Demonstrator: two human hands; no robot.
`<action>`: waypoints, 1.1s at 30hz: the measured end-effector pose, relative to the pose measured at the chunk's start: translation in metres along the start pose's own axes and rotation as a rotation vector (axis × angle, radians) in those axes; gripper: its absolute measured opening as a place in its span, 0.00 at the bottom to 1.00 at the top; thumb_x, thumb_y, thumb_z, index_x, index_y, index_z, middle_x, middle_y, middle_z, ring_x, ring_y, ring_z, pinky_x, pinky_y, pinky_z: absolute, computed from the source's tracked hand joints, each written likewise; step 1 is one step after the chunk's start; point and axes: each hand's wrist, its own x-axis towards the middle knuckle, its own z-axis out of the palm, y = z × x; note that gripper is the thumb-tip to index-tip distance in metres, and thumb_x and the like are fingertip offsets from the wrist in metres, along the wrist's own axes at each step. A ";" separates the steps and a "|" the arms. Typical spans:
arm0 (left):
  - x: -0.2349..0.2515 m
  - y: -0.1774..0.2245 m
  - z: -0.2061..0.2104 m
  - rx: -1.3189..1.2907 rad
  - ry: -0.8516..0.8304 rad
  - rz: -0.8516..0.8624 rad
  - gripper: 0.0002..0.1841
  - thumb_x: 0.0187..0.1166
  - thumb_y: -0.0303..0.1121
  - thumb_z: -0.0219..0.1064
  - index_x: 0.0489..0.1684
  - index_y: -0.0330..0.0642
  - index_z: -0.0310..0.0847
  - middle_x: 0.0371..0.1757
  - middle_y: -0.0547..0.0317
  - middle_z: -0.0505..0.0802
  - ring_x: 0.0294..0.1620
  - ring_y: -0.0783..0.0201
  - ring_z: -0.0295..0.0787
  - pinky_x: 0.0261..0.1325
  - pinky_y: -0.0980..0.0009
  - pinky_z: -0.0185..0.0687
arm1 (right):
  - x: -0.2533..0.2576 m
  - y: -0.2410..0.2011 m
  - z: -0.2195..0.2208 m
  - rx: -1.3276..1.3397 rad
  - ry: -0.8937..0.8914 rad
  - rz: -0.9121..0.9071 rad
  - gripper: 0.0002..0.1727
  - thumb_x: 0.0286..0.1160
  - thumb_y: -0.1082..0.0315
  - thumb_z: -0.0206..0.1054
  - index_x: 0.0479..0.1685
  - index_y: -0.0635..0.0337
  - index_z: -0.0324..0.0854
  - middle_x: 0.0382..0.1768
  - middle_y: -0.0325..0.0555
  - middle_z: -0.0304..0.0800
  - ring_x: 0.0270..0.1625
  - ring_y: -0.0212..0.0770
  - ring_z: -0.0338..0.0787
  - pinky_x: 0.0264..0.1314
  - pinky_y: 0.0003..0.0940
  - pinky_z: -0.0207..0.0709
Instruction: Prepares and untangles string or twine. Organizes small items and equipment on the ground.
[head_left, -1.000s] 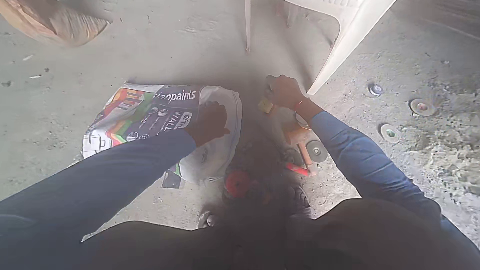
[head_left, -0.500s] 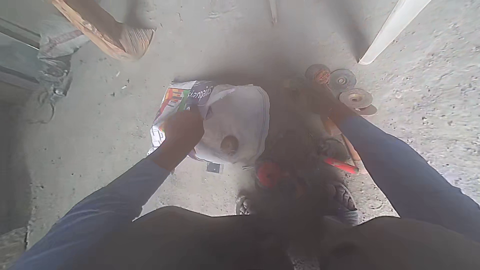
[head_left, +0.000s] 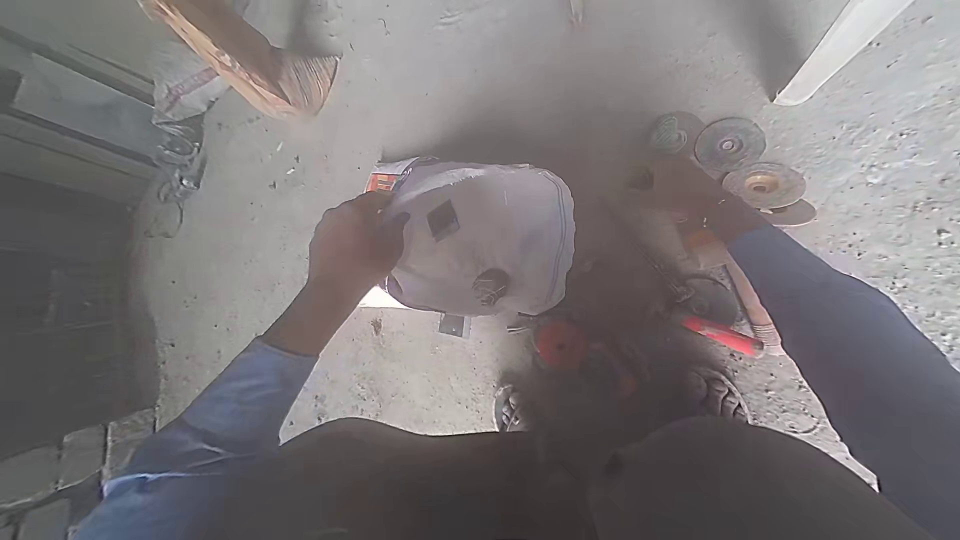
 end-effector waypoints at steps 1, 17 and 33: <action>-0.001 -0.002 0.002 -0.021 0.006 0.011 0.18 0.87 0.44 0.65 0.57 0.38 0.86 0.43 0.34 0.92 0.46 0.32 0.90 0.48 0.27 0.79 | -0.014 -0.010 -0.006 0.049 -0.006 0.016 0.26 0.71 0.48 0.78 0.52 0.61 0.83 0.37 0.55 0.89 0.42 0.56 0.90 0.48 0.64 0.81; 0.015 0.038 0.020 -0.045 0.067 0.152 0.20 0.91 0.46 0.54 0.54 0.40 0.86 0.40 0.34 0.92 0.43 0.30 0.90 0.42 0.27 0.78 | -0.023 -0.211 0.104 0.264 -0.084 -0.493 0.23 0.83 0.64 0.66 0.75 0.59 0.77 0.71 0.52 0.83 0.72 0.51 0.84 0.68 0.50 0.81; 0.018 0.034 0.054 -0.027 -0.106 0.200 0.24 0.84 0.55 0.64 0.68 0.49 0.82 0.33 0.41 0.90 0.33 0.38 0.87 0.35 0.31 0.78 | -0.119 0.057 -0.060 -0.232 0.523 0.598 0.17 0.80 0.54 0.64 0.53 0.58 0.85 0.44 0.63 0.92 0.49 0.69 0.93 0.43 0.72 0.80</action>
